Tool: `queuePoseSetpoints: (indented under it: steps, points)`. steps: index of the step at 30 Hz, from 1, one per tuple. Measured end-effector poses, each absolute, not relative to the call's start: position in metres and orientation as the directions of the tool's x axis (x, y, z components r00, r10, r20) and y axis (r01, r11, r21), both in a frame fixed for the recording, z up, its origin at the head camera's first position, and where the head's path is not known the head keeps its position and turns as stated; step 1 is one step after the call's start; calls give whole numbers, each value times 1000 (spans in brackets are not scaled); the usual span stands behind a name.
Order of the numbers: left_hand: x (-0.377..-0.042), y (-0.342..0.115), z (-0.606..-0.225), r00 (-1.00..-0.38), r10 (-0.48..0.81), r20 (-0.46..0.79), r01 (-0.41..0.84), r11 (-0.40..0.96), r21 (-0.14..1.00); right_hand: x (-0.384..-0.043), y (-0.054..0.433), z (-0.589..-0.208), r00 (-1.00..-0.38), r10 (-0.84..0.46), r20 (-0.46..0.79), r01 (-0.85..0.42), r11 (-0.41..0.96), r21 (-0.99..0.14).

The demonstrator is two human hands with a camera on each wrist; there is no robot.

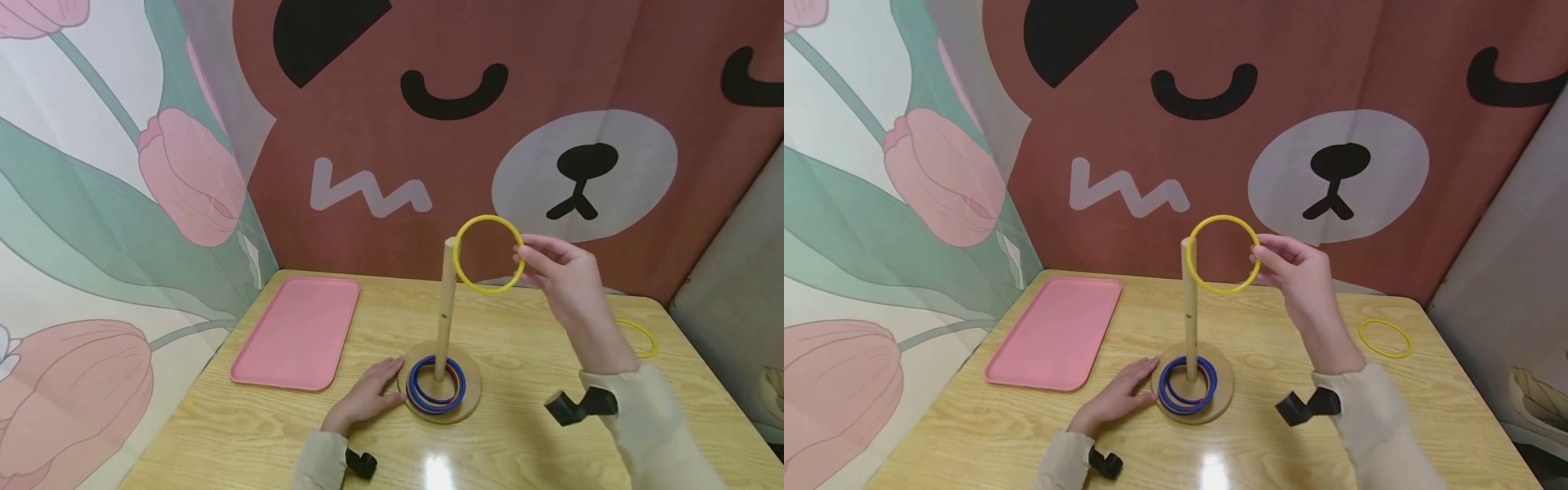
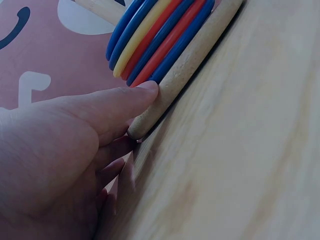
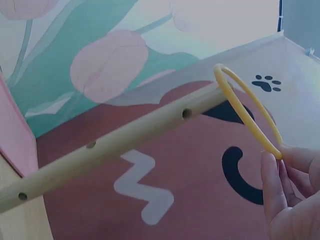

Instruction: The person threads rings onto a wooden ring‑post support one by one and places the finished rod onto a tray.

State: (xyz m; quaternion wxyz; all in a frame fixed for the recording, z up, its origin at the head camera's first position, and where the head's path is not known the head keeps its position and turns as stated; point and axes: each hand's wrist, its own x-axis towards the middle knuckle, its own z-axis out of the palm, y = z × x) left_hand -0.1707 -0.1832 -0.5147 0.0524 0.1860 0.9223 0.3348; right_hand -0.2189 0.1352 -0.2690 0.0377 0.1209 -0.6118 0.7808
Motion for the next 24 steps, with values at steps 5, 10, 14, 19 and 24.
queuePoseSetpoints:
  steps: [5, 10, 14, 19, 24]
  points:
    - [-171, -183, -516, -925, 380, 26, 307, 704, 640, -217, 121, -262, -968, -96, 232, -205, -235, -950]
    - [-170, -183, -516, -923, 383, 35, 315, 701, 640, -216, 112, -263, -976, -101, 194, -171, -198, -965]
    - [-169, -183, -514, -923, 382, 38, 315, 697, 644, -216, 109, -270, -980, -116, 161, -138, -183, -973]
    - [-168, -183, -512, -923, 381, 43, 318, 699, 641, -216, 108, -282, -984, -130, 124, -104, -149, -983]
    - [-168, -183, -511, -925, 379, 40, 314, 699, 643, -214, 108, -296, -987, -139, 84, -69, -109, -992]
